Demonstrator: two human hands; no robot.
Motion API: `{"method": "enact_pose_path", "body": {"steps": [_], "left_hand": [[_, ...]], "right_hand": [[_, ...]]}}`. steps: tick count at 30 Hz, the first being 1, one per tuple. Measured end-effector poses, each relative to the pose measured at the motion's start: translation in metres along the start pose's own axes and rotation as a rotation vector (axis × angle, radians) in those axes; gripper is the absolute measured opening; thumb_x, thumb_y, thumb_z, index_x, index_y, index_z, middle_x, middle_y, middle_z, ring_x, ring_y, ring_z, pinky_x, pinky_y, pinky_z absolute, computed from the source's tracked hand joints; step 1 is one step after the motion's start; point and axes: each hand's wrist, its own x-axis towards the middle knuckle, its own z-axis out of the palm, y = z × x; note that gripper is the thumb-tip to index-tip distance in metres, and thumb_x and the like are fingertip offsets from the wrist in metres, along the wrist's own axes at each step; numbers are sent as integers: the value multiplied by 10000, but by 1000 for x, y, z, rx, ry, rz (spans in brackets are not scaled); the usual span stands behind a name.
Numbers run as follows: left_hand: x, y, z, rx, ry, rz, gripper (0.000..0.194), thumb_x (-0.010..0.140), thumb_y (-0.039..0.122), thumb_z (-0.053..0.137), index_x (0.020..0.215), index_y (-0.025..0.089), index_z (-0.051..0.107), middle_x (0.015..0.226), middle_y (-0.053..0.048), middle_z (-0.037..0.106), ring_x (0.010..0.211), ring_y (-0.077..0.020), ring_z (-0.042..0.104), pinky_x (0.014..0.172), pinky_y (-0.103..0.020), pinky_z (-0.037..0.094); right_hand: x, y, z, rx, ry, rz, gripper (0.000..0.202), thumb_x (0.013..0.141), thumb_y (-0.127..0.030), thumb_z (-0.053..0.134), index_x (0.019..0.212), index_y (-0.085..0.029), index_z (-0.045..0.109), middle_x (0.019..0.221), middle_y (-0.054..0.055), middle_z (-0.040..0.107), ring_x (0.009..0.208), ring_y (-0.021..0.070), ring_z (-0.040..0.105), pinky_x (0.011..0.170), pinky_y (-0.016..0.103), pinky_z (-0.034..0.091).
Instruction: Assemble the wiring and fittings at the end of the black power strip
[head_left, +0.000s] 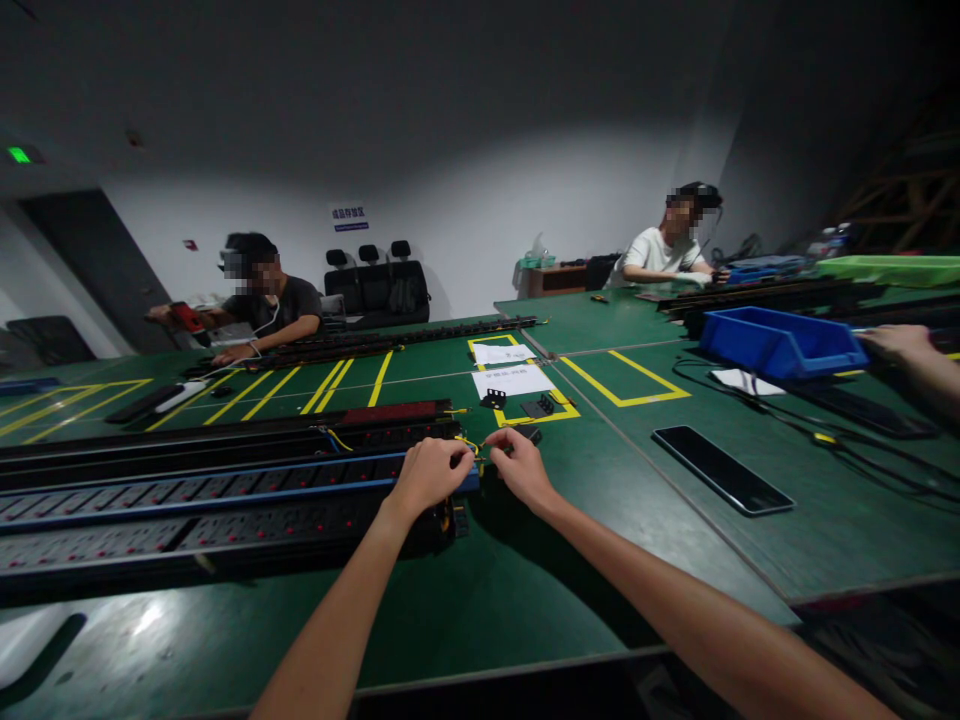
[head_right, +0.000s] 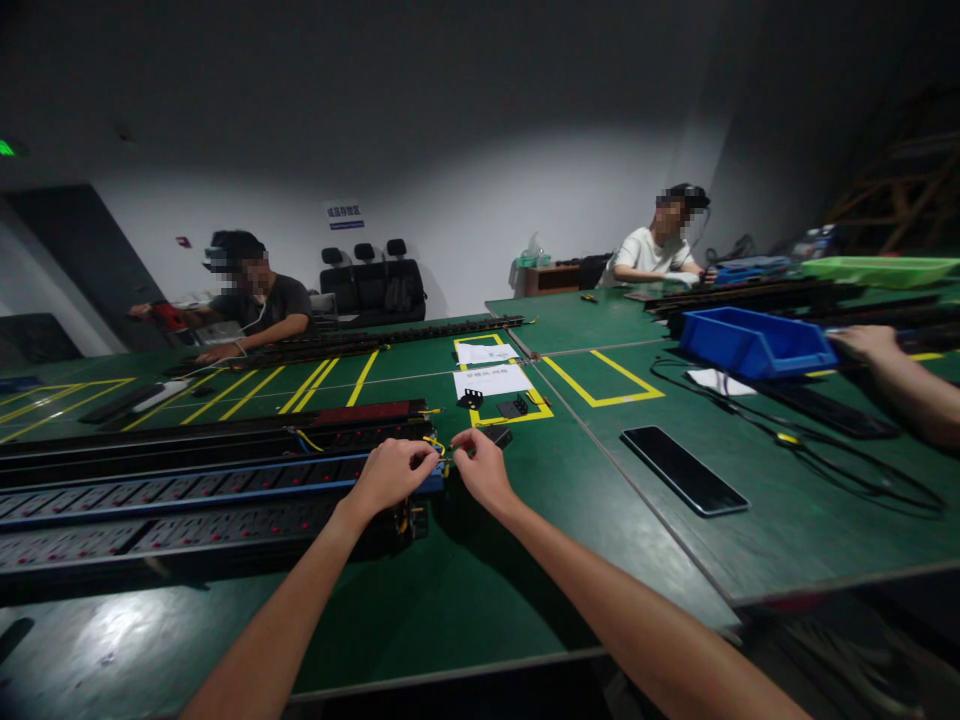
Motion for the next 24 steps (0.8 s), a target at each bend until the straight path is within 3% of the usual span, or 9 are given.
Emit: {"method": "enact_pose_path", "body": {"steps": [24], "left_hand": [[0,0,0,6,-12,21,314,940,405,485,965,302,781,933,-17,774,853,-216,705,793,-298,515]], "right_hand": [[1,2,0,8,-14,-13,221,717,-237,491,863,-195,652,791,18,665,626,157,581,562,260,466]]}}
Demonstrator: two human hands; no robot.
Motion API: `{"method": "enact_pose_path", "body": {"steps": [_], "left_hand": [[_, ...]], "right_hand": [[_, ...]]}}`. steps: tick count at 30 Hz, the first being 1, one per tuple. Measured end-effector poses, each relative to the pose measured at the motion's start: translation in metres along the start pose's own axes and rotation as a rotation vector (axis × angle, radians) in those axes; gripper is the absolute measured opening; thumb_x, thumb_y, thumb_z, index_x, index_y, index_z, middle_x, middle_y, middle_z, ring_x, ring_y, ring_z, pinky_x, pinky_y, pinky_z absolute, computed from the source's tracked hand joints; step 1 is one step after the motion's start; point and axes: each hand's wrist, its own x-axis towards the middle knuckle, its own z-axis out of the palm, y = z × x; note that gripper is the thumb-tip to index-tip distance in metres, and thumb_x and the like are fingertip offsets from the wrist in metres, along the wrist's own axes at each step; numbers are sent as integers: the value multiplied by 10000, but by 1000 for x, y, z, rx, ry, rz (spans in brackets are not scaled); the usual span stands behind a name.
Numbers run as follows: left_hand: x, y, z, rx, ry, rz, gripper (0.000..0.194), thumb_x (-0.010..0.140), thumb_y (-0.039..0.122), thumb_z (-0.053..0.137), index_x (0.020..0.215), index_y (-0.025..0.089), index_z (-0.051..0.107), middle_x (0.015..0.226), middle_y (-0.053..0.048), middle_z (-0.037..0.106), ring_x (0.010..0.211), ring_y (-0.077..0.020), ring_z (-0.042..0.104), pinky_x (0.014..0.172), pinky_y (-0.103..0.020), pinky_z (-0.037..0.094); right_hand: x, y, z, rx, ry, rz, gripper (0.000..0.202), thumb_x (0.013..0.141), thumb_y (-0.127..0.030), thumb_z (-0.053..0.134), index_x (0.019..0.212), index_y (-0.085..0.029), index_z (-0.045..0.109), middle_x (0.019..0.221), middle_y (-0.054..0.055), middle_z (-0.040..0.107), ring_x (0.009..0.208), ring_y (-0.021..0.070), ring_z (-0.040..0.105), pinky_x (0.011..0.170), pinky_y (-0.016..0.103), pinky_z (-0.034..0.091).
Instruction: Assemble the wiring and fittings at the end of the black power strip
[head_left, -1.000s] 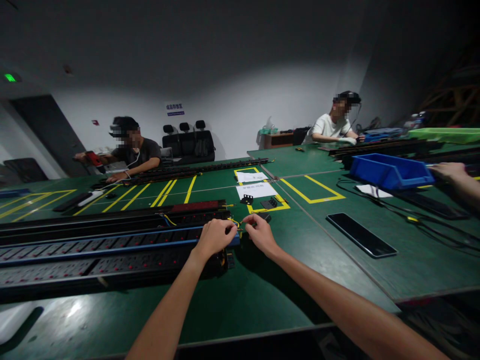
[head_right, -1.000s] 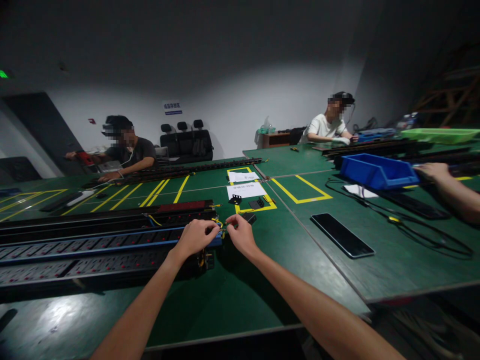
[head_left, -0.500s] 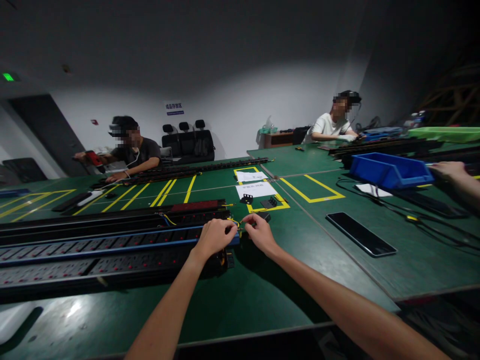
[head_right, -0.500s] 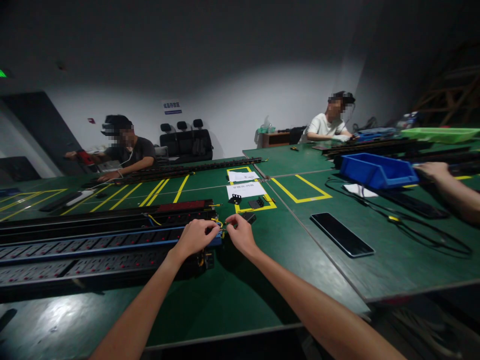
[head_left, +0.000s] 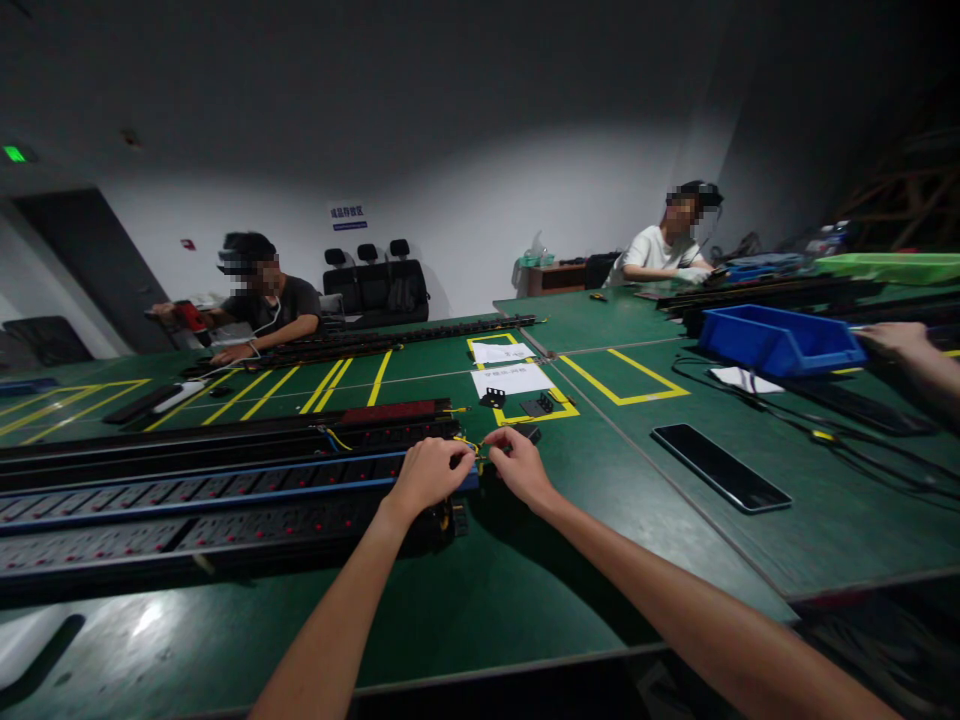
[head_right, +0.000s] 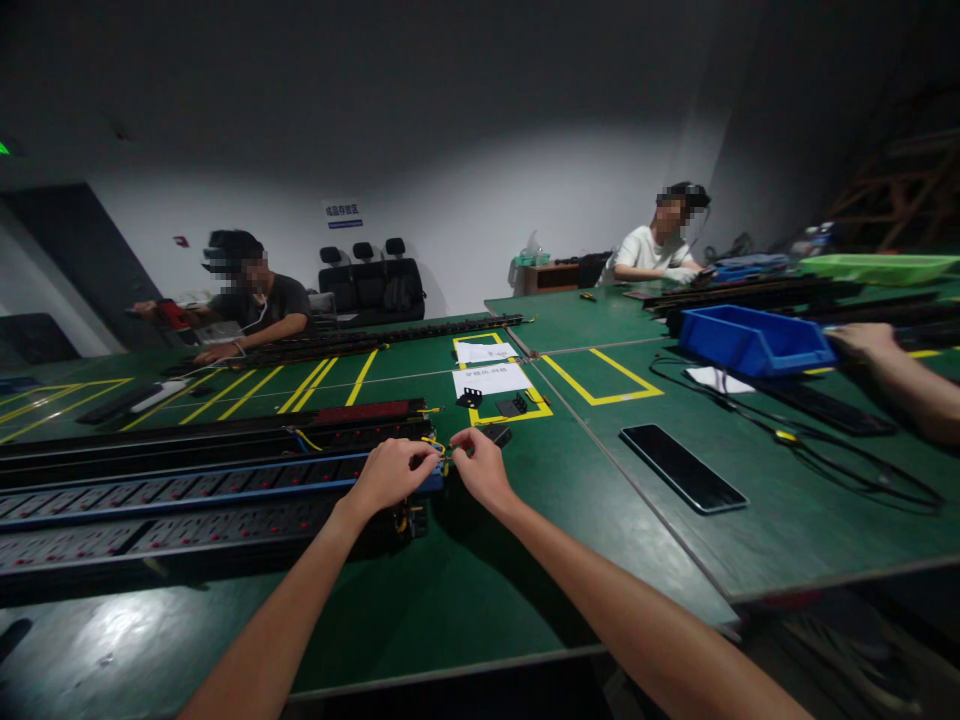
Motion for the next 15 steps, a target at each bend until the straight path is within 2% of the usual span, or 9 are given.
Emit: {"method": "enact_pose_path", "body": {"steps": [15], "left_hand": [[1,-2,1,-38,-2,7,274,924,377,514,1028,307,757,995,1,772,932,-231,710,812,-311,522]], "right_hand": [[-1,-2,-1,-13,-1,6,216,724,-241,494,862,-190,652,785,17,663,631,157,582,581,269,470]]}}
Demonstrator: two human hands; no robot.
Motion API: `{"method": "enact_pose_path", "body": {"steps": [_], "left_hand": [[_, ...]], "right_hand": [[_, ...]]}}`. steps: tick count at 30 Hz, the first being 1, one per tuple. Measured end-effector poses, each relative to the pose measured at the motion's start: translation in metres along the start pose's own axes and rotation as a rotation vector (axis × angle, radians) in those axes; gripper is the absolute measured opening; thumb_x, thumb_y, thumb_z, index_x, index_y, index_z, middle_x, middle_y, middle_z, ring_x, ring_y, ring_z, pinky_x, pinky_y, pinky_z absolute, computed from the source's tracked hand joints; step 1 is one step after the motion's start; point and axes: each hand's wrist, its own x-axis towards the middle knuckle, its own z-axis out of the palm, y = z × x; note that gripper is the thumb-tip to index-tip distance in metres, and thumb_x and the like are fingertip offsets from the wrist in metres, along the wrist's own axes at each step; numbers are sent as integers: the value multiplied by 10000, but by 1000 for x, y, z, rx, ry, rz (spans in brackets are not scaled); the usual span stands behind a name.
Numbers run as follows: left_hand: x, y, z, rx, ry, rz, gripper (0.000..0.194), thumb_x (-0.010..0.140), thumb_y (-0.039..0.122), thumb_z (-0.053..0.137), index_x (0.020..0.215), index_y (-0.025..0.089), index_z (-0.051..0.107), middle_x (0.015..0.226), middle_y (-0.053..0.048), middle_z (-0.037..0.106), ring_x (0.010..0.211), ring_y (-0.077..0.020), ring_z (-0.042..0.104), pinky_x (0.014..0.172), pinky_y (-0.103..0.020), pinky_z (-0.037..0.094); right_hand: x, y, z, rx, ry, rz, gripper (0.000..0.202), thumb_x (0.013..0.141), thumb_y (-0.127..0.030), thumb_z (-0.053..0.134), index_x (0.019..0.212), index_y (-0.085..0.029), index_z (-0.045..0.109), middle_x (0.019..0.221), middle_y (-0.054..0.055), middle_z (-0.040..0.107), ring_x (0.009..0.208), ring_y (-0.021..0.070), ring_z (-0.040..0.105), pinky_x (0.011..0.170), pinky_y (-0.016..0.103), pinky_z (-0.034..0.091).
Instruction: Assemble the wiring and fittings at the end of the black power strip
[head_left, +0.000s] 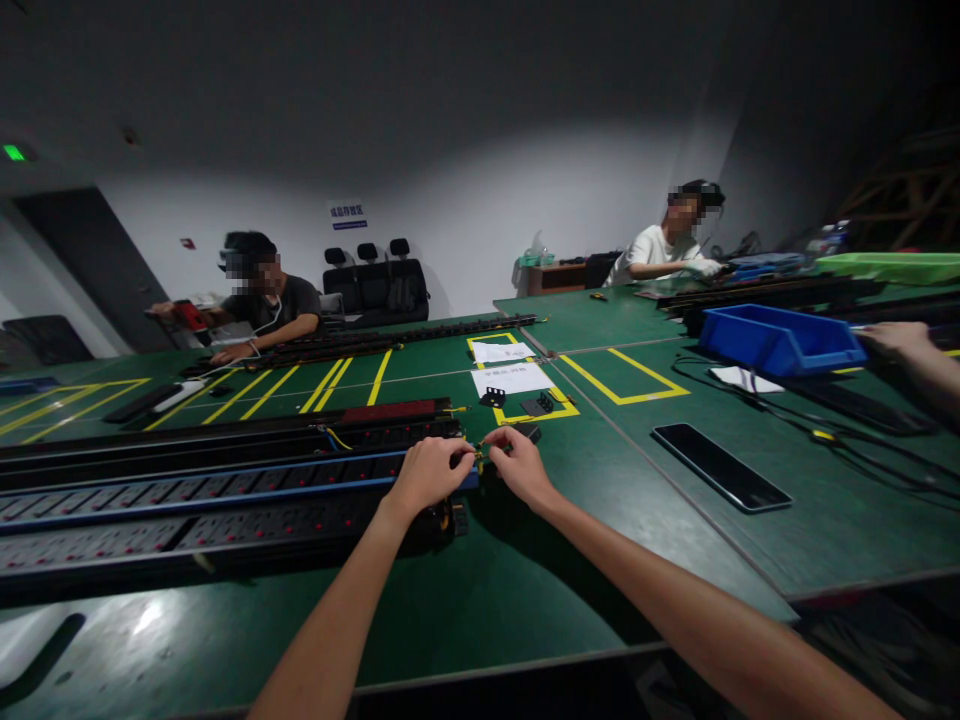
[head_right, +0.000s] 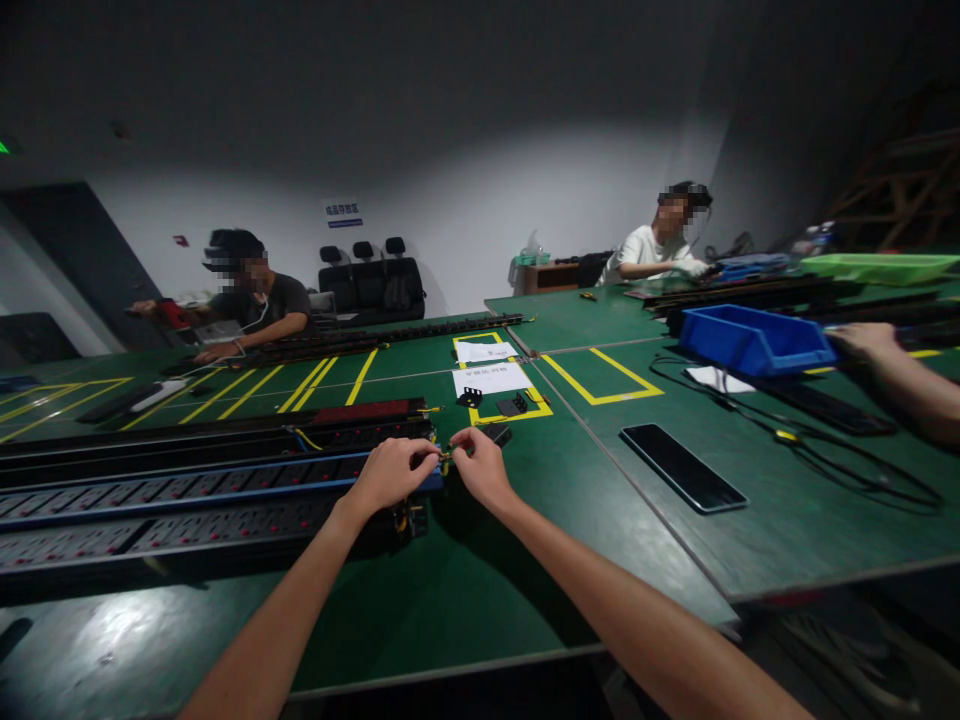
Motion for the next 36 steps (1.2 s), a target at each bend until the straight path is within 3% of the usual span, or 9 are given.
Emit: {"method": "enact_pose_path", "body": {"steps": [36], "left_hand": [[0,-4,2,-76,14,58,274,917,356,511,1025,289,754,980,7,774,832,-187,706,738,-263,501]], "right_hand": [[2,9,2,-46,-5,-12,220,729,-228,486,863,-187,655,801,23,673,667,164,607,612,272,493]]}}
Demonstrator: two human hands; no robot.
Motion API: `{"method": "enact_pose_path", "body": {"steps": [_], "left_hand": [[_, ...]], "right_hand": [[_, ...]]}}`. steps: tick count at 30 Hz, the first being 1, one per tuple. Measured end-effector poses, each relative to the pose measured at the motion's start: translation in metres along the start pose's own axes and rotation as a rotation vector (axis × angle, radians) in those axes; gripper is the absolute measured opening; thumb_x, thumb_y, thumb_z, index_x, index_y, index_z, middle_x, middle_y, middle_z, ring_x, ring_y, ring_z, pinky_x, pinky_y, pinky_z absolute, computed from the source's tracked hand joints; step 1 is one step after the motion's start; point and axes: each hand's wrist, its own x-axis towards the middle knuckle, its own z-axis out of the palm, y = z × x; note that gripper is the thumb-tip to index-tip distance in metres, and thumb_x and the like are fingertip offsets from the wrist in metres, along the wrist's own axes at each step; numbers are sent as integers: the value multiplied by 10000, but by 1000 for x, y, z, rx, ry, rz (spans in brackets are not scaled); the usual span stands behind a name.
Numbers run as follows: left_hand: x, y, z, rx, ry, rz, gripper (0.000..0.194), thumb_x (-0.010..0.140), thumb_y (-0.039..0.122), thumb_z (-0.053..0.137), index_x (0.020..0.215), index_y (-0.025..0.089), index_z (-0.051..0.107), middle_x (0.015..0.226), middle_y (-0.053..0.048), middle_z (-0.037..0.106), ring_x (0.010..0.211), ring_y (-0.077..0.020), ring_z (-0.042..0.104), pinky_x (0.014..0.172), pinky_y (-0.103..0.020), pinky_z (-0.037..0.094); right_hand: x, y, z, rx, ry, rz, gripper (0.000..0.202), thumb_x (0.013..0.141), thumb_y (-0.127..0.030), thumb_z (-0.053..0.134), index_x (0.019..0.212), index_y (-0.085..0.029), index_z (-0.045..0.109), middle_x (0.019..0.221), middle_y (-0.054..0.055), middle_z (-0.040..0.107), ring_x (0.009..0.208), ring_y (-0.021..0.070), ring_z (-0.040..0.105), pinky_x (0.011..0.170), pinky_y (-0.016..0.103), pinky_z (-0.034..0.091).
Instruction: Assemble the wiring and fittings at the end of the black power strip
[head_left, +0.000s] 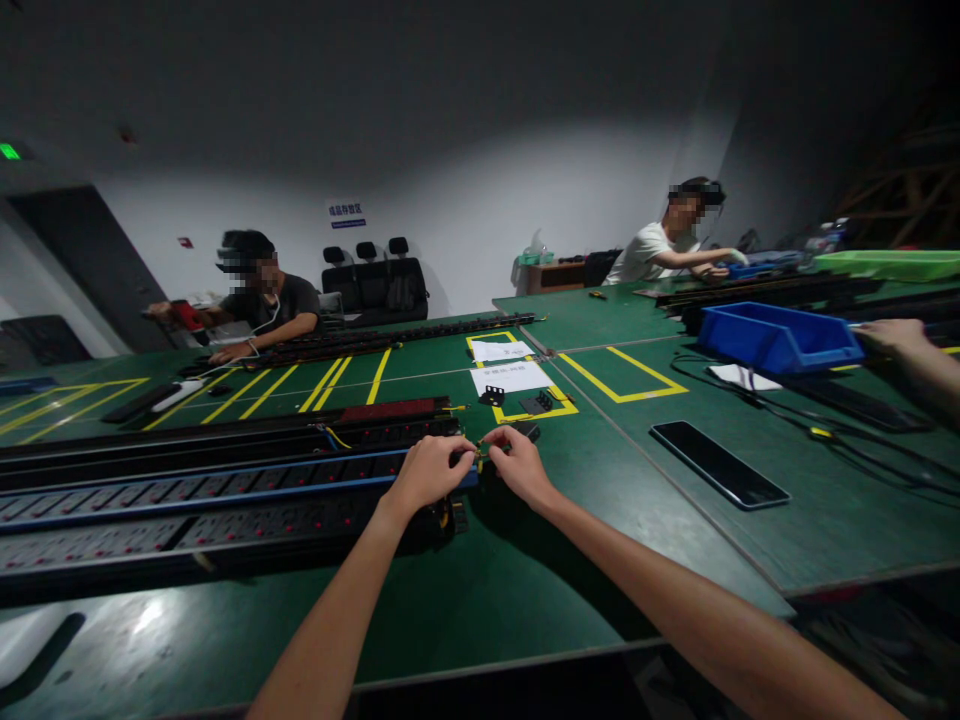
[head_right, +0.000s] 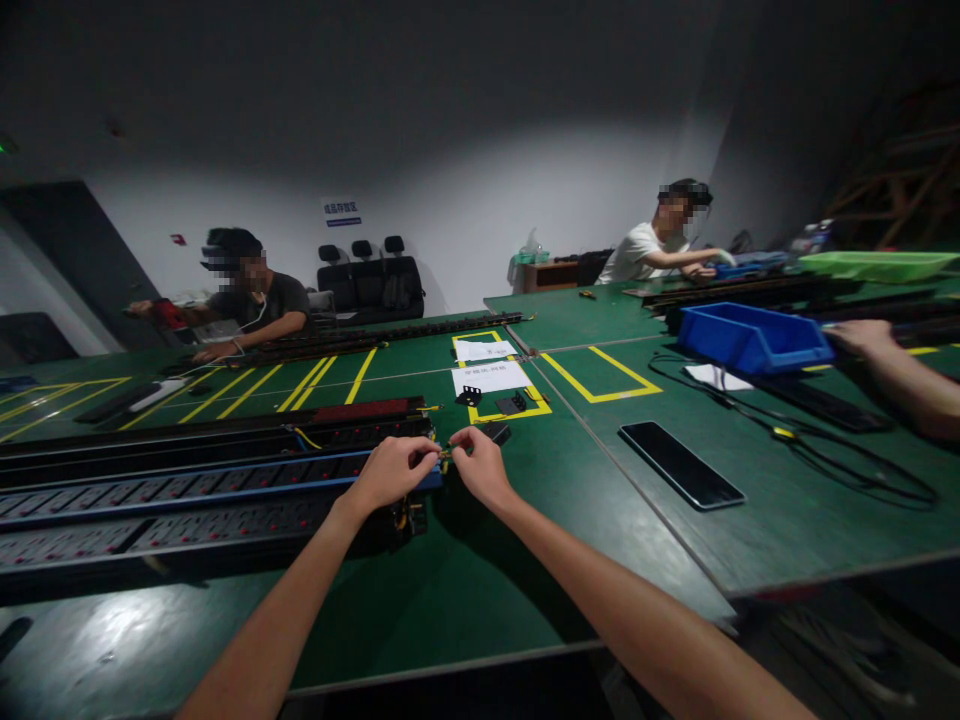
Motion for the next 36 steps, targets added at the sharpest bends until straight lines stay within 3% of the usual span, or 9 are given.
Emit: {"method": "enact_pose_path", "body": {"steps": [27,36], "left_hand": [[0,1,-3,-14,-39,24,281,906,331,523,1070,305,750,1035,12,768,920,-195,708,826,-272,519],[0,-2,-1,-43,-56,29,304,918,301,492,1088,302,744,1089,18,758,993,-185,699,878,-268,512]], "right_hand": [[-1,-2,0,3,-6,9,218,731,-215,485,866,-185,653,829,25,680,686,164,611,624,274,502],[0,1,0,-21,-79,72,240,761,-195,501,923,-190,678,867,27,706,570,136,609,573,256,489]]}}
